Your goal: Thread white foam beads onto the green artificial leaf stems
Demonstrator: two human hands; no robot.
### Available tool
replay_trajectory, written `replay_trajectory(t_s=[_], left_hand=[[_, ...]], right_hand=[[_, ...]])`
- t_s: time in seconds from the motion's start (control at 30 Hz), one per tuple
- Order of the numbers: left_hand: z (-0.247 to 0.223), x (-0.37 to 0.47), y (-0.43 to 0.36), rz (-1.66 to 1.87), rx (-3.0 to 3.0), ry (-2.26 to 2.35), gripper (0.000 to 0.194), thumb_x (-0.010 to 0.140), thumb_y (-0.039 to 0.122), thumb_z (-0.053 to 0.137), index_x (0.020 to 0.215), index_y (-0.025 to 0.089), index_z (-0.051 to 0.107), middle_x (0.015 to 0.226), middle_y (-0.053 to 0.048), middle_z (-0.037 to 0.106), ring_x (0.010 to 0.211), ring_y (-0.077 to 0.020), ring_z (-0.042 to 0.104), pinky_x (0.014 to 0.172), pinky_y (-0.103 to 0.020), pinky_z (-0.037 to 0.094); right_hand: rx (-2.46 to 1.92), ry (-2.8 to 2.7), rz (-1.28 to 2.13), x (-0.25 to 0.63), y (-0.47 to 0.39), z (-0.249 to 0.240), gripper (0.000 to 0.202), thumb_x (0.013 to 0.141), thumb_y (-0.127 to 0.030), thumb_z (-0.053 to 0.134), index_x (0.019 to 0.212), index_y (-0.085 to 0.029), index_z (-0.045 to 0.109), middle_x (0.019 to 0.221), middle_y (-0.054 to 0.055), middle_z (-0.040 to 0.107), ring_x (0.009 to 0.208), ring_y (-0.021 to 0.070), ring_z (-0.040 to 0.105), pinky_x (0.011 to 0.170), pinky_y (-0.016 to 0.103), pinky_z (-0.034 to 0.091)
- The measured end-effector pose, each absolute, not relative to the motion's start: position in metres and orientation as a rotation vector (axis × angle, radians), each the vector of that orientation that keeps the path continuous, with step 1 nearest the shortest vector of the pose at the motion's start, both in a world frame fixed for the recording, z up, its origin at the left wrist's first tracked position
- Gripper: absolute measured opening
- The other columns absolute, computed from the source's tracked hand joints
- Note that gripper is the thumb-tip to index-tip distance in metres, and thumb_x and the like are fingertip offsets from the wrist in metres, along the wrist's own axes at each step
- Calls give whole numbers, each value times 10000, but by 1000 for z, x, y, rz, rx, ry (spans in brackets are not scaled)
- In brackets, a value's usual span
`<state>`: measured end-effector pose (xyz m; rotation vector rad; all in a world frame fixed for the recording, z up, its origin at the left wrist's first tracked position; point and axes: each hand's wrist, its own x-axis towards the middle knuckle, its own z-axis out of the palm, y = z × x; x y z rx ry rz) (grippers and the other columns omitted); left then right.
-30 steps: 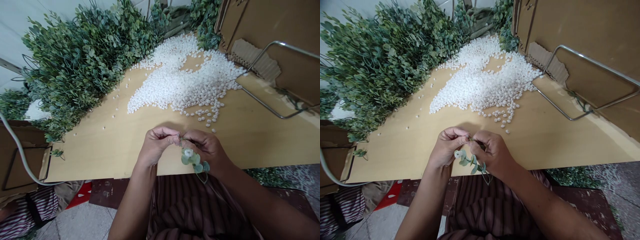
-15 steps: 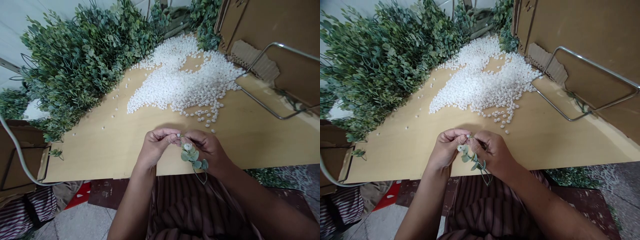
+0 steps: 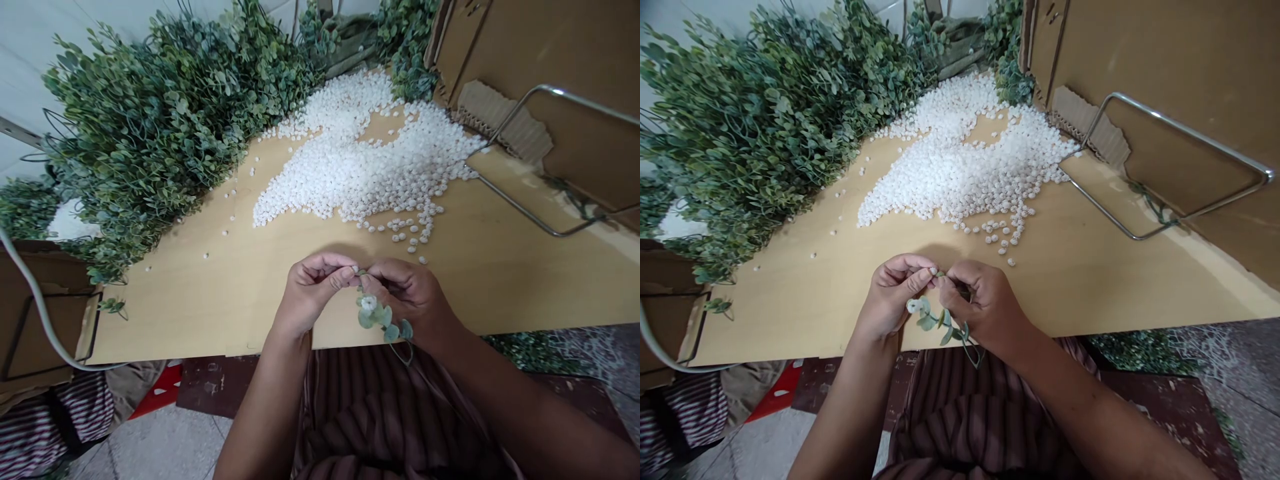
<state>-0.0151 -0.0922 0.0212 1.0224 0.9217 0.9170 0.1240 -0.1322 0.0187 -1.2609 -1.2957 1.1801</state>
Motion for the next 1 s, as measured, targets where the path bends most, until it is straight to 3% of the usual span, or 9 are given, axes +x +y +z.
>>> replay_trajectory(t_s=[0.3,0.47,0.8,1.0], left_hand=[[21,-14,-90,1092,1009,925,115,600,199,767,673,172,683,610,17,687,505,-67,599,526,-167,504],[19,-14,-90,1073,1017,944,180,601,211,768,774,206,723,684,10,707,550,-77,620,604,-205,531],[21,-13,-89,996,996,929,109,583,222,780,662,184,716,599,14,685,566,-87,625,609,-195,522],[24,-13,-91,961,972,927,66,630,179,749,680,214,722,601,51,689,556,-45,609,597,-136,503]], right_hand=[[-1171,-1252,1295,124,-135,16,199,788,-347,565,695,-172,577,632,-5,488,580,105,466,516,214,403],[-1210,-1339,1207,126,-135,17,154,796,-280,548,685,-173,545,660,5,514,607,118,486,549,231,420],[-1187,-1377,1034,128,-132,15,138,750,-258,544,637,-185,517,622,1,477,602,137,453,557,268,360],[-1293,-1477,911,123,-132,19,196,769,-204,504,579,-199,456,598,13,436,681,176,493,616,297,379]])
